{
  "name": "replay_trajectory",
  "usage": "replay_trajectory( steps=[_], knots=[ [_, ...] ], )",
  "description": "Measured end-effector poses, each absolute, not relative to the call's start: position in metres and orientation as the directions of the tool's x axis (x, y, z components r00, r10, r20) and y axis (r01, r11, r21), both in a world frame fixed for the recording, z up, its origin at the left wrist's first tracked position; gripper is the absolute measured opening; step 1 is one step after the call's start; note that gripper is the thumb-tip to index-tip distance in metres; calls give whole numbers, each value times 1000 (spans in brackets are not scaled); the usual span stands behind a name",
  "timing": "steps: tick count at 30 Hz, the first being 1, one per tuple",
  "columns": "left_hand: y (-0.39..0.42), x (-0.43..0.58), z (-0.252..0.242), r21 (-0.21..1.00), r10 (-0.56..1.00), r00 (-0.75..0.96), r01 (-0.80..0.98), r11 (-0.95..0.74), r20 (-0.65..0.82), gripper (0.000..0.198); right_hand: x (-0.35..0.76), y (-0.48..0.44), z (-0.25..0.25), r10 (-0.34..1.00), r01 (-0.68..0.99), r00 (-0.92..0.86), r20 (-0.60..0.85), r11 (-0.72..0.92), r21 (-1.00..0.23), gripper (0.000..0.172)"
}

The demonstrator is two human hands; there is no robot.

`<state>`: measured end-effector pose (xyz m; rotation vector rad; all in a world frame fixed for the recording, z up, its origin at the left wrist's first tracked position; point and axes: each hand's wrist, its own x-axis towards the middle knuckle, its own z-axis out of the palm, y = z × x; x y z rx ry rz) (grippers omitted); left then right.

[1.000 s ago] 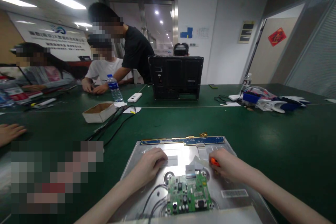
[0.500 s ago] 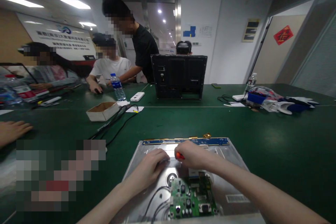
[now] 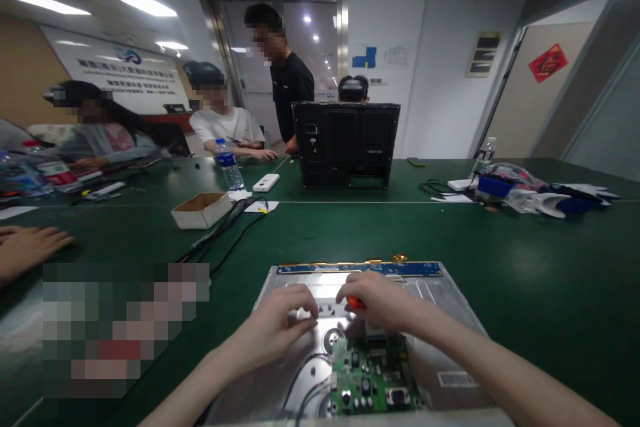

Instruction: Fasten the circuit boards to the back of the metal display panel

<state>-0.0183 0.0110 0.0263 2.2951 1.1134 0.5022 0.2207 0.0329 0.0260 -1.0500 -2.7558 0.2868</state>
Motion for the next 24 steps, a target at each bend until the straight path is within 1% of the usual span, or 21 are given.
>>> replay_trajectory(
  steps=[3,7,9,11,13,14,18,21,24],
  knots=[
    [2,-17,37,626,748,663,591,-508,-19,8,244,17,25,713,689,-688,135,700,-188,21],
    [-4,-15,44,612,662,732,599,-516,-159,7,278,-5,16,733,729,-650,199,676,-111,26],
    [-4,-14,42,600,646,735,617,-509,-208,9,294,-14,8,656,691,-680,328,723,-15,25],
    [-4,-14,38,603,643,728,630,-490,-238,12,310,-18,0,585,667,-682,440,744,45,30],
    [-3,-14,34,617,648,724,628,-475,-238,14,323,-20,-6,555,663,-681,478,744,81,34],
    [-2,-14,32,623,652,722,624,-471,-230,15,329,-20,-8,572,676,-673,470,733,76,37],
    [-1,-14,29,640,647,738,593,-488,-192,10,343,-17,-11,659,738,-601,452,675,-1,37],
    [-1,-13,28,645,671,728,582,-496,-141,7,344,-14,-11,673,742,-587,451,669,-33,36],
    [2,-12,24,643,737,673,590,-488,-58,8,342,-15,-10,679,740,-583,446,670,-52,36]
  ],
)
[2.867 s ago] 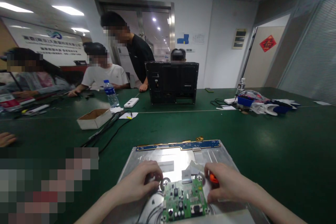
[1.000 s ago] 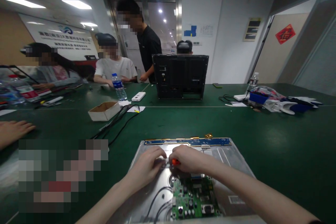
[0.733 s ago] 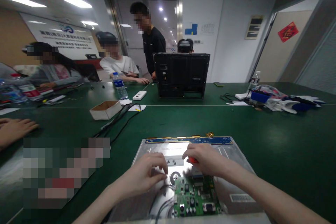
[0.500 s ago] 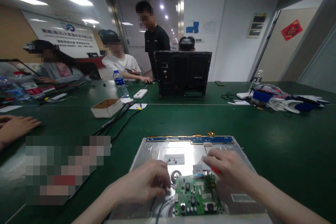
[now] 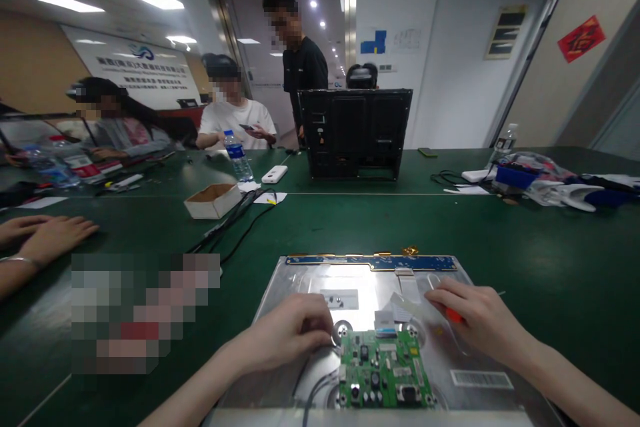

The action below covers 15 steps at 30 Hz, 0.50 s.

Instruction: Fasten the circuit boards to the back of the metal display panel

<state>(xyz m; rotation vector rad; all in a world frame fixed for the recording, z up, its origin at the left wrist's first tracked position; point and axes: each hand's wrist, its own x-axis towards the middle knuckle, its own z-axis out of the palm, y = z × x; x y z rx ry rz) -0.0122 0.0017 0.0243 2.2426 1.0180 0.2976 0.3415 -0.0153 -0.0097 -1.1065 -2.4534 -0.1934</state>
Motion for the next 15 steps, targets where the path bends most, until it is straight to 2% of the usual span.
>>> replay_trajectory(
  steps=[3,6,12,15],
  knots=[
    [6,-11,16,617,795,604,607,-501,53,10,337,-20,-7,695,731,-591,409,676,-93,30],
    [10,-10,7,584,815,569,625,-518,114,11,330,-27,-2,718,714,-630,296,685,-144,26],
    [15,-4,-3,540,806,568,632,-555,164,12,321,-39,4,731,716,-668,141,682,-145,42],
    [15,-5,-2,528,807,563,637,-561,179,11,319,-42,5,723,710,-683,105,690,-141,40]
  ],
)
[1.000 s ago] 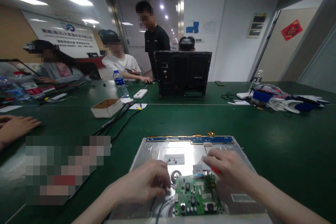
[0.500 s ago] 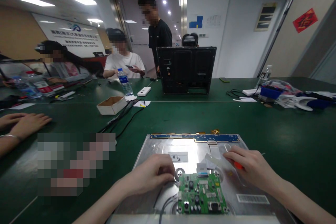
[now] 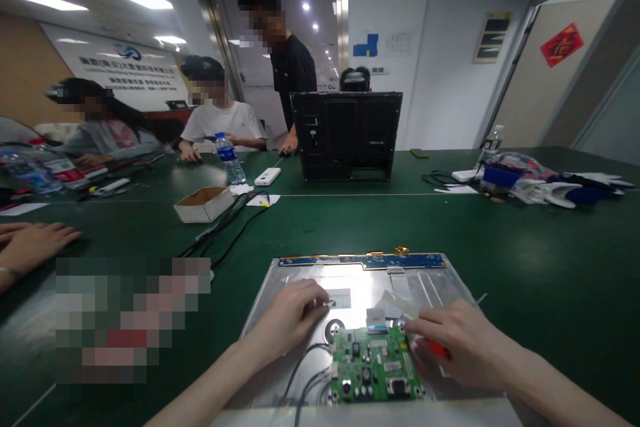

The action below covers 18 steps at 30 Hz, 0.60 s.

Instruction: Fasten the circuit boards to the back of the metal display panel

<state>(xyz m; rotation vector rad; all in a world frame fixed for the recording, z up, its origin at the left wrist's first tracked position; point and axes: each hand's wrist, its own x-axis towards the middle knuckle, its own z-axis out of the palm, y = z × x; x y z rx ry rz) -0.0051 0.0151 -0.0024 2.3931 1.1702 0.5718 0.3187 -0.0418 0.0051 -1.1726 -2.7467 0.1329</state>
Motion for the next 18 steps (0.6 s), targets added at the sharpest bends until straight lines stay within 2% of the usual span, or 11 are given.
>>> replay_trajectory(
  steps=[4,11,13,15,18],
  knots=[
    [12,-11,6,501,799,570,643,-580,192,10,313,-46,2,661,654,-743,102,750,-96,32],
    [-4,-9,18,408,624,771,533,-742,128,20,307,-49,-8,479,507,-854,206,853,119,30],
    [-6,-6,17,386,612,782,532,-754,117,24,309,-47,-9,472,504,-851,230,858,102,33],
    [-6,-4,15,378,614,779,534,-756,127,23,312,-45,-10,512,540,-813,276,841,30,36],
    [-2,-5,11,374,614,774,530,-761,153,18,312,-44,-11,601,611,-714,360,785,-100,29]
  ],
)
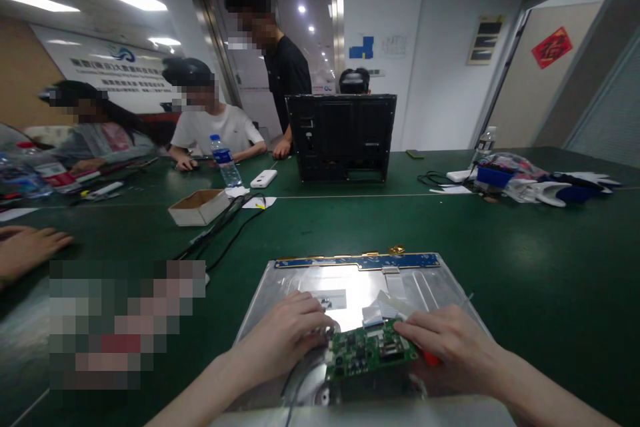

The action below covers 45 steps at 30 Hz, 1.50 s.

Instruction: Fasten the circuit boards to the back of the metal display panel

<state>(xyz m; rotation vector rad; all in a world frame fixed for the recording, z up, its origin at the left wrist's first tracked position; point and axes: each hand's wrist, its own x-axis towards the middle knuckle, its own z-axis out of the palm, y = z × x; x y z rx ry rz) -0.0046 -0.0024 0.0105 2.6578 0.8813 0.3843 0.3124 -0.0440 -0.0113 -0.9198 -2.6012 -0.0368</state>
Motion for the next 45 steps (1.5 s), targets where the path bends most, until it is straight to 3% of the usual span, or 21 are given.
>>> replay_trajectory(
  steps=[7,11,15,20,26,28,30,32,35,45],
  knots=[
    [8,-11,-5,427,568,790,442,-789,230,27,306,-43,-12,673,637,-588,448,727,-257,19],
    [6,-10,-4,442,604,768,476,-760,212,24,313,-41,-13,604,609,-673,427,780,-143,25],
    [2,-8,-2,464,634,749,500,-731,191,20,312,-45,-8,556,569,-797,236,822,-18,35],
    [1,-9,-3,489,633,754,490,-721,178,26,307,-50,11,657,646,-754,-6,740,-188,41],
    [-4,-10,14,501,633,766,508,-701,108,27,316,-48,29,735,701,-678,-21,637,-321,38],
    [-8,-9,23,503,652,757,550,-666,35,17,319,-45,31,763,724,-644,-53,586,-365,45],
    [-13,-8,29,494,687,726,609,-620,-32,24,319,-43,32,772,741,-624,-118,537,-404,61],
    [-17,-5,33,486,707,702,647,-588,-80,42,317,-42,29,773,752,-612,-169,503,-426,72],
    [-21,-1,33,482,717,686,673,-561,-123,56,315,-41,23,779,753,-602,-178,480,-450,74],
    [-23,2,31,525,722,678,670,-526,-142,54,312,-40,26,790,762,-574,-215,420,-493,67]
  ],
)
